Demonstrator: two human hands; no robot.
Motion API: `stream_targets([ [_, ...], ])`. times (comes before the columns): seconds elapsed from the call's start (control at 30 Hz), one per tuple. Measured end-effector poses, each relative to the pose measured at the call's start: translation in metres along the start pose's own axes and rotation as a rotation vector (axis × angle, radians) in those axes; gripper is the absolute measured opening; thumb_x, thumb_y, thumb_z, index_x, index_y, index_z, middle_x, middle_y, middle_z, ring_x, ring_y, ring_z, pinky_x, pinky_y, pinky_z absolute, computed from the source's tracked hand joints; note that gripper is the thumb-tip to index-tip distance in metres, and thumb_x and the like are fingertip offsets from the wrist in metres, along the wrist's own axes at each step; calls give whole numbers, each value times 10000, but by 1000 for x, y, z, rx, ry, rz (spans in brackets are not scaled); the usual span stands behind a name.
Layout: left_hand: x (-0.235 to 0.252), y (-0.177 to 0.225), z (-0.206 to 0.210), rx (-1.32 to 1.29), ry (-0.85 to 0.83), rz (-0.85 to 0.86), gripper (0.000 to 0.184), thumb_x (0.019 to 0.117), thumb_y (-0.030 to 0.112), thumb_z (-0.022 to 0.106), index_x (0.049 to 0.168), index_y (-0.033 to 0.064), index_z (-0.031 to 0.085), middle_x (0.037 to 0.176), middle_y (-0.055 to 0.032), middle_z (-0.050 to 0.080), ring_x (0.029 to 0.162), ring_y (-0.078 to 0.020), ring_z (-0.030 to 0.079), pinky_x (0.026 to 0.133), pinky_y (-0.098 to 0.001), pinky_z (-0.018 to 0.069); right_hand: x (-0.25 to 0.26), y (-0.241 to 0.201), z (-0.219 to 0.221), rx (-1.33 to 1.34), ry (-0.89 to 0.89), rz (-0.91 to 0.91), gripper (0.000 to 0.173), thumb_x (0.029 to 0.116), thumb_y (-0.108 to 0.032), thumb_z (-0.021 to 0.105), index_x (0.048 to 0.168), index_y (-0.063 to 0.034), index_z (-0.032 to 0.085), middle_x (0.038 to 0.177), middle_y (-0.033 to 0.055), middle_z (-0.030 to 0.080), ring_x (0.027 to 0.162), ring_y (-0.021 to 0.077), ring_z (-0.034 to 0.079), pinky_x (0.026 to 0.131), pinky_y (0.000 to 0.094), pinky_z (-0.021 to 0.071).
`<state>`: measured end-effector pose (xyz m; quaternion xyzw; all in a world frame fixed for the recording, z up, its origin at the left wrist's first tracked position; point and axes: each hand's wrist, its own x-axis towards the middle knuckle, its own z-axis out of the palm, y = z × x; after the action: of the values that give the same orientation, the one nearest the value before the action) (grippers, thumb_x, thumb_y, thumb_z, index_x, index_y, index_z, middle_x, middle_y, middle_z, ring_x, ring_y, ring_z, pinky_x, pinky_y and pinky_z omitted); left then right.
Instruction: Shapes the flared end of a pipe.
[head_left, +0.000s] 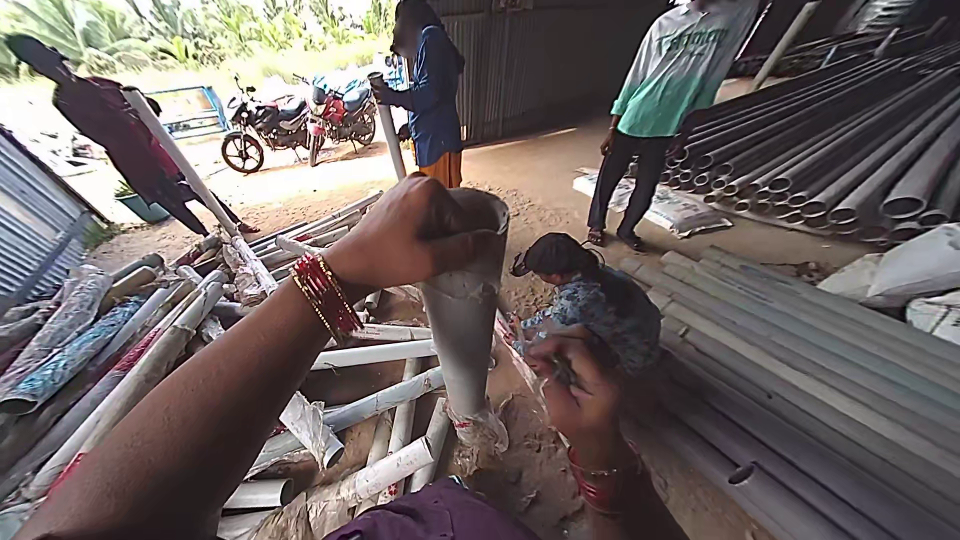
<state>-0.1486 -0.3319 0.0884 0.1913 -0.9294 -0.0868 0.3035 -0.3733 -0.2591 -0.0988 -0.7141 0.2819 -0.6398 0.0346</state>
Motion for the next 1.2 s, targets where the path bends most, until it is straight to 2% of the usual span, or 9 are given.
stream_targets([
  [0.07, 5, 5, 4, 1, -12, 37, 419, 959, 233, 554, 550, 195, 473, 524, 122, 445, 488, 42, 410, 482, -205, 310, 29, -10, 10, -4, 153, -51, 169, 992, -233, 677, 1080, -91, 651, 986, -27, 649, 939, -23, 612, 859, 150, 524],
  [0.17, 10, 12, 9, 29, -17, 50, 434, 964, 260, 546, 542, 205, 458, 521, 117, 439, 489, 16, 417, 489, -242, 318, 55, -19, 31, -56, 273, -109, 316, 915, -146, 750, 1188, 2, 689, 1047, 77, 652, 978, 72, 608, 878, 188, 507],
  [0.3, 8, 18, 10, 35, -12, 24, 440, 965, 263, 541, 538, 209, 452, 518, 114, 438, 486, 7, 419, 488, -251, 320, 62, -16, 48, 24, 447, -129, 71, 955, -106, 719, 964, -37, 734, 1020, 41, 703, 1056, 81, 661, 931, 222, 547],
  [0.47, -2, 17, 6, -2, -3, 39, 438, 970, 223, 550, 540, 193, 468, 517, 117, 444, 479, 39, 410, 466, -201, 301, 67, -9, 41, 3, 207, -210, 120, 1001, -62, 556, 905, -15, 609, 941, 83, 614, 968, 88, 623, 880, 183, 516],
  [0.6, -12, 10, 1, 20, 34, 6, 410, 959, 226, 556, 555, 177, 505, 527, 115, 477, 488, 49, 437, 474, -193, 329, 16, 3, 41, -84, -79, -193, 162, 917, -1, 495, 894, -13, 655, 896, 133, 675, 856, 178, 665, 776, 232, 543],
  [0.67, -14, 4, -3, 16, 63, -18, 403, 956, 221, 563, 560, 180, 498, 532, 126, 468, 495, 64, 426, 482, -177, 319, -5, 5, 43, -49, -144, -101, 153, 947, -14, 501, 924, -16, 652, 948, 138, 678, 913, 156, 662, 843, 195, 526],
  [0.83, -3, 10, 3, -30, 4, 8, 425, 965, 205, 561, 553, 200, 457, 534, 130, 447, 496, 61, 415, 482, -175, 312, 32, -8, 38, 25, 113, -134, 56, 1002, -81, 618, 1022, -40, 586, 1057, 93, 637, 1043, 96, 646, 920, 219, 544],
  [0.93, 6, 14, 6, -29, -22, 38, 434, 966, 221, 562, 547, 207, 446, 525, 129, 429, 488, 44, 401, 482, -197, 302, 52, -8, 41, -44, 254, -243, 151, 966, -80, 683, 1103, -18, 699, 1049, 95, 680, 1023, 100, 654, 920, 213, 536],
  [1.2, 9, 13, 6, -25, -35, 5, 440, 956, 233, 568, 540, 217, 426, 510, 130, 423, 468, 32, 395, 465, -211, 299, 58, -5, 40, -245, 189, -304, 85, 924, 14, 565, 927, 19, 650, 988, 148, 624, 969, 167, 633, 885, 207, 510],
])
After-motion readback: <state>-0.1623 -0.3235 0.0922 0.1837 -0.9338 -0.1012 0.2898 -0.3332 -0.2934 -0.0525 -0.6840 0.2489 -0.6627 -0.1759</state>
